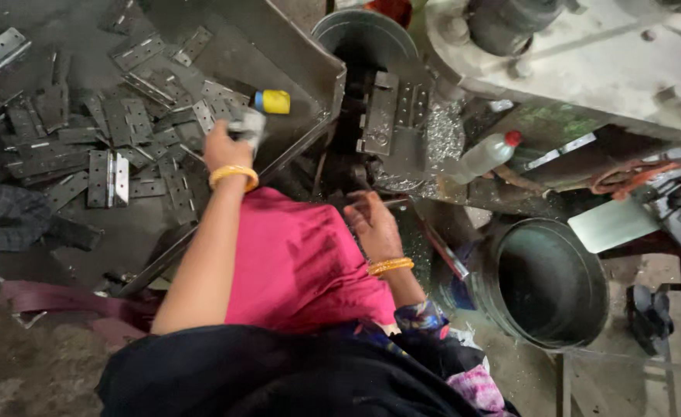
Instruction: The person picks up metal hinges from a tray and places them into a stamping machine one by one to process them.
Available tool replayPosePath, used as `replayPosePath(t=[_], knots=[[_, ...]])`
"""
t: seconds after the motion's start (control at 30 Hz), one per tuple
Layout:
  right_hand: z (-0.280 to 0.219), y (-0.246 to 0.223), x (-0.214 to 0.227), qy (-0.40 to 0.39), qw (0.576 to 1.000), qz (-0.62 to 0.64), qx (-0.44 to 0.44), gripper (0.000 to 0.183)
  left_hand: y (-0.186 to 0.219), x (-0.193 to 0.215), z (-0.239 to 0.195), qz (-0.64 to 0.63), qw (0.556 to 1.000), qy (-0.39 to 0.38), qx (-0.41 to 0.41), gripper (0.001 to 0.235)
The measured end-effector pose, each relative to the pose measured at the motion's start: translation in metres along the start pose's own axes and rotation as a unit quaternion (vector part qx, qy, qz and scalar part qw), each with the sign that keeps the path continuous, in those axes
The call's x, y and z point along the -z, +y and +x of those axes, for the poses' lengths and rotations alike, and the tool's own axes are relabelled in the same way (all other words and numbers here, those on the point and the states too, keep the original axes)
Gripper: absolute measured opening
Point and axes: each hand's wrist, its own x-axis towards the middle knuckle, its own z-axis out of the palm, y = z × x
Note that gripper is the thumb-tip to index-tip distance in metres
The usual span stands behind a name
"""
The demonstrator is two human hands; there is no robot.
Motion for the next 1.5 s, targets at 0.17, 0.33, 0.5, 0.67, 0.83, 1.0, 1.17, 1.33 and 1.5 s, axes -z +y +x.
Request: replayPosePath(t=[0.17,0.33,0.5,0.67,0.83,1.0,1.17,1.33,1.5], knots=[[0.007,0.021,-0.002,-0.084,0.982,0.166,-0.038,0.027,-0.043,0.016,0.021,-0.148,0.987,-0.012,0.066,0.033],[0.022,0.015,-0.023,-0.193,0.964,0.167,-0.069,0.03,-0.036,0.02,0.018,-0.293,0.946,-0.026,0.135,0.035],[0.015,0.023,-0.021,-0.185,0.961,0.172,-0.115,0.033,-0.027,0.071,0.027,-0.366,0.885,-0.038,0.284,0.028],[0.027,0.014,-0.04,-0.146,0.962,0.222,-0.06,0.042,0.032,0.087,-0.009,-0.302,0.911,-0.246,0.134,0.026],[0.028,0.017,-0.034,-0.068,0.818,0.538,-0.19,0.039,0.104,0.052,-0.08,-0.634,0.631,-0.393,0.215,0.034],[0.011,0.047,-0.011,0.011,0.889,0.42,-0.182,0.025,0.145,0.024,-0.103,-0.46,0.819,-0.343,-0.002,0.039],[0.014,0.062,0.007,0.121,0.974,0.183,-0.051,0.02,0.187,0.019,-0.119,-0.334,0.91,-0.238,-0.06,0.046],[0.034,0.042,0.065,0.176,0.832,0.481,-0.212,0.039,0.216,0.004,-0.08,-0.26,0.836,-0.459,-0.151,0.035],[0.002,0.061,0.113,0.132,0.905,-0.399,-0.068,0.062,0.24,-0.078,-0.132,0.082,0.89,-0.17,-0.415,0.029]])
